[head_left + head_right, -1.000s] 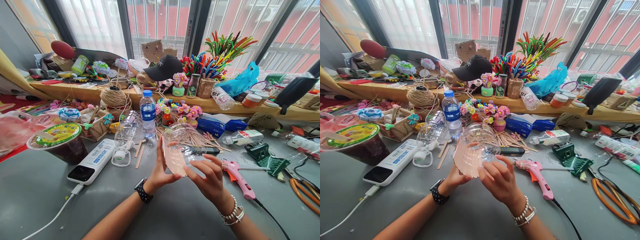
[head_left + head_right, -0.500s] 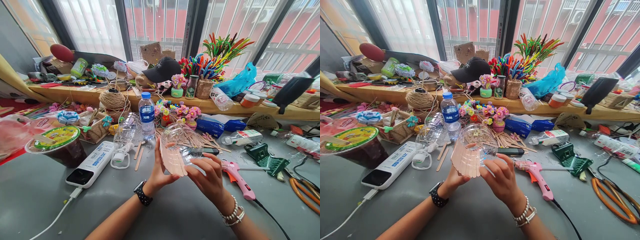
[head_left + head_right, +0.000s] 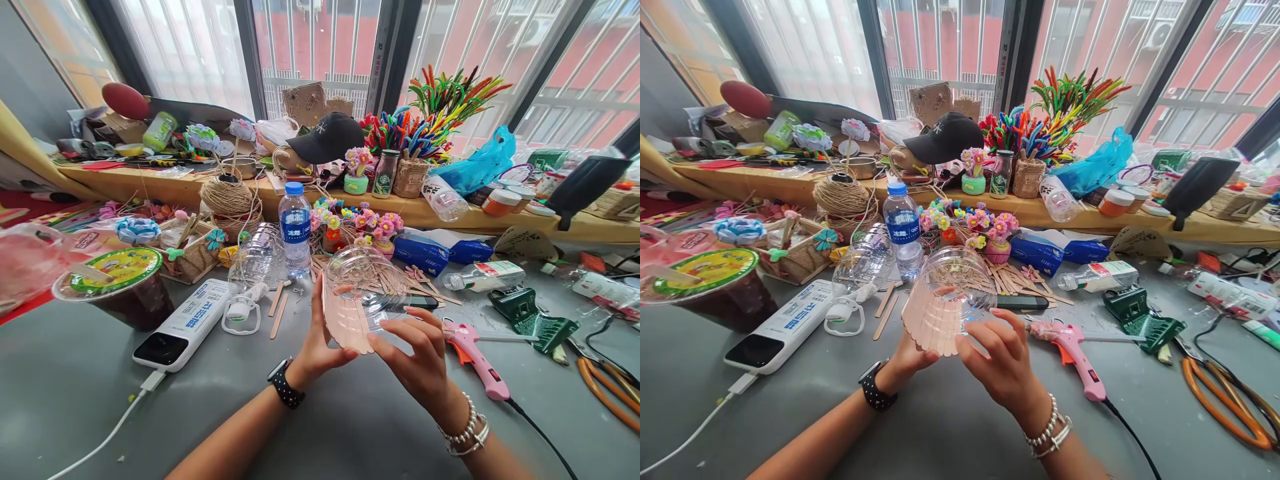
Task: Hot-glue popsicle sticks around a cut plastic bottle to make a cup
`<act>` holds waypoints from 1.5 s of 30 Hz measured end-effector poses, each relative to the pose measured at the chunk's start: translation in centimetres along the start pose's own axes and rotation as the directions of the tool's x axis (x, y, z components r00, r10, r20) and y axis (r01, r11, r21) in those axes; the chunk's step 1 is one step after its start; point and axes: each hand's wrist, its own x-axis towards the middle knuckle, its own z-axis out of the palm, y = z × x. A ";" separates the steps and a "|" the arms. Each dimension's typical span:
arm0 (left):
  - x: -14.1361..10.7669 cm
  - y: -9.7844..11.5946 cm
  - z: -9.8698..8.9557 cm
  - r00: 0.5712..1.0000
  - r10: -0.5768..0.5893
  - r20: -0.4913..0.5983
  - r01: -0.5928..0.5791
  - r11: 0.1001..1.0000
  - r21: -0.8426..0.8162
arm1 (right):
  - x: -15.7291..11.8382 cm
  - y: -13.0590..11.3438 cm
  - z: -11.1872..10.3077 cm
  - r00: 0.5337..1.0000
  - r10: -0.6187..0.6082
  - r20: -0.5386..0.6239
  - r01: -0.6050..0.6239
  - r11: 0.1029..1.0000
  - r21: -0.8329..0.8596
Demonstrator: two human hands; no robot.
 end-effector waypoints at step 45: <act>4.7 9.7 -10.6 0.859 0.123 -0.497 0.506 -0.049 0.861 | 0.0 1.8 1.5 0.894 0.296 0.336 -0.274 0.955 -0.112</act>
